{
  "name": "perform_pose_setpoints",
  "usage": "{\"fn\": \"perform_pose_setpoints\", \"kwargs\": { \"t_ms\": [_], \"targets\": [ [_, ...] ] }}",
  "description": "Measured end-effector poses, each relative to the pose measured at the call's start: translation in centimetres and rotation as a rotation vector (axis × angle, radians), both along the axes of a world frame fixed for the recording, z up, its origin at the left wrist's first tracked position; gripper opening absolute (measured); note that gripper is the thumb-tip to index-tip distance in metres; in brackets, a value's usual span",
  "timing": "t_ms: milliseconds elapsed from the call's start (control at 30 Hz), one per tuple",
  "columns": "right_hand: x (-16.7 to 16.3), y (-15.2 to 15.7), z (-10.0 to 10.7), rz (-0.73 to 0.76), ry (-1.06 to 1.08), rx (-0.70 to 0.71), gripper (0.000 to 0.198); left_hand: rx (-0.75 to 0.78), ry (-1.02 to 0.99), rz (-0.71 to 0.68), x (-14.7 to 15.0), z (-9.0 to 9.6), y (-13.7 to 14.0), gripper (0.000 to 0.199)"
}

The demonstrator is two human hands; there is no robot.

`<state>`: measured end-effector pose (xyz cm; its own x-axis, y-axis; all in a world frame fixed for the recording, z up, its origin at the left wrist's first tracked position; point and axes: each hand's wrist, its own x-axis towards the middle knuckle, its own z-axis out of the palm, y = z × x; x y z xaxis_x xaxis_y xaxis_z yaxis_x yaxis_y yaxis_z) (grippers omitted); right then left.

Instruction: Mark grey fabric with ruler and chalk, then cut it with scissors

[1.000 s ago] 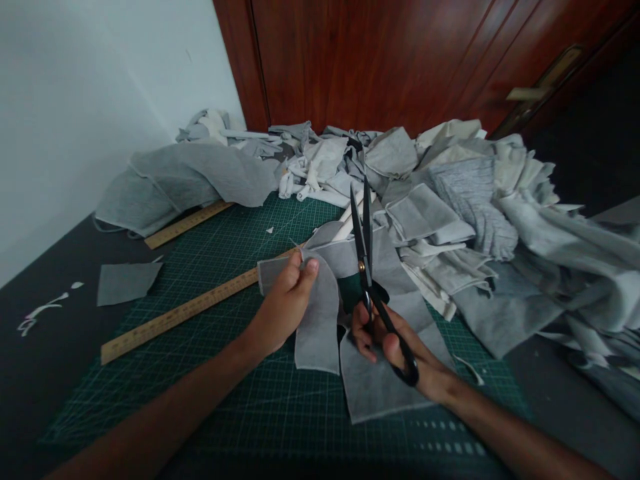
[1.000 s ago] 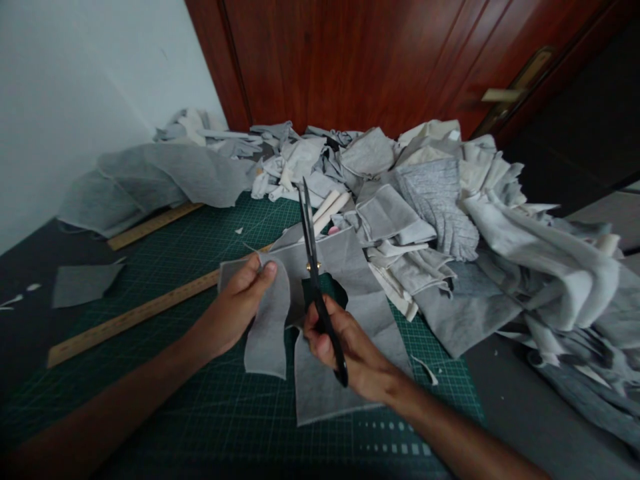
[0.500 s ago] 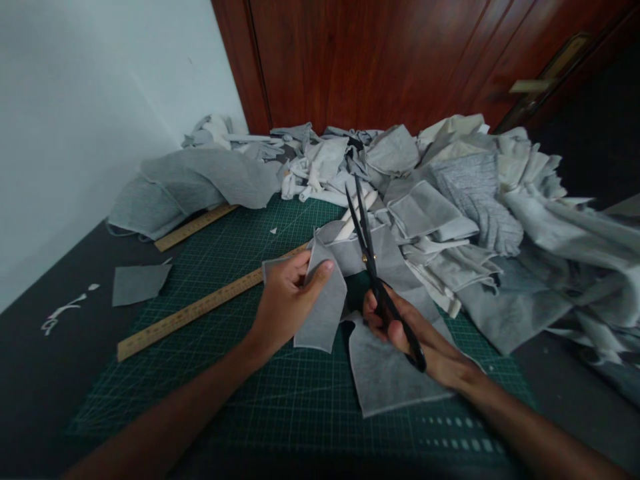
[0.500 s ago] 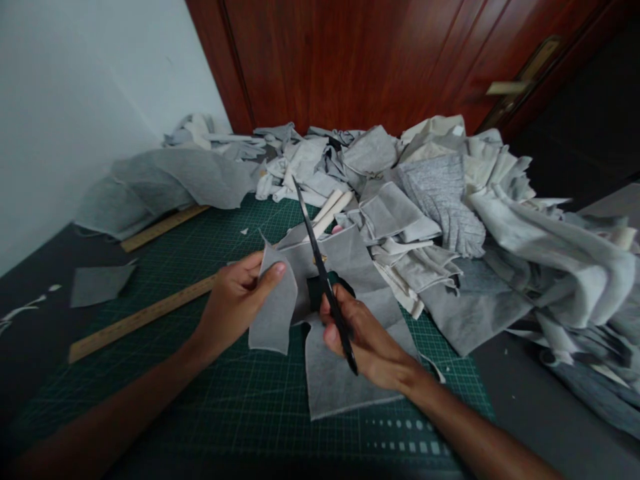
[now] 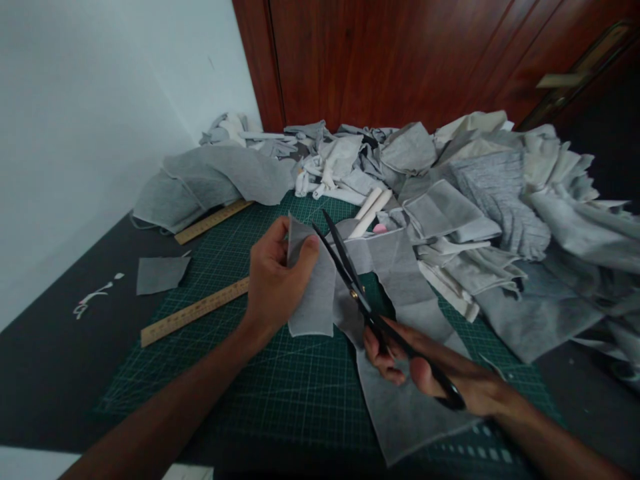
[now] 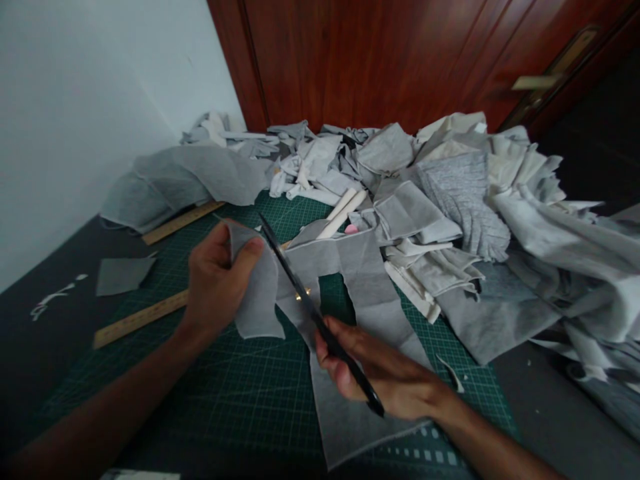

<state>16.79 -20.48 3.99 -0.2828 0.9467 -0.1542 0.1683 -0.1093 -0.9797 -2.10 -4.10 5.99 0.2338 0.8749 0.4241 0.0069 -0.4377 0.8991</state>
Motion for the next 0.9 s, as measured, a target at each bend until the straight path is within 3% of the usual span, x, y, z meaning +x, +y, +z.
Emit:
{"fn": "perform_pose_setpoints", "kwargs": {
  "t_ms": [133, 333, 900],
  "targets": [
    [-0.01, 0.04, 0.23, 0.063, 0.046, -0.068, 0.078, -0.022, 0.033, -0.004, 0.01, -0.29, 0.01, 0.013],
    [0.22, 0.21, -0.08, 0.135, -0.016, -0.073, 0.083, -0.102, 0.023, -0.05, -0.01, -0.19, -0.22, 0.023],
    [0.36, -0.19, 0.4, 0.127, -0.047, -0.103, 0.083, -0.071, -0.038, -0.029, 0.14, -0.45, -0.23, 0.029]
  ]
}}
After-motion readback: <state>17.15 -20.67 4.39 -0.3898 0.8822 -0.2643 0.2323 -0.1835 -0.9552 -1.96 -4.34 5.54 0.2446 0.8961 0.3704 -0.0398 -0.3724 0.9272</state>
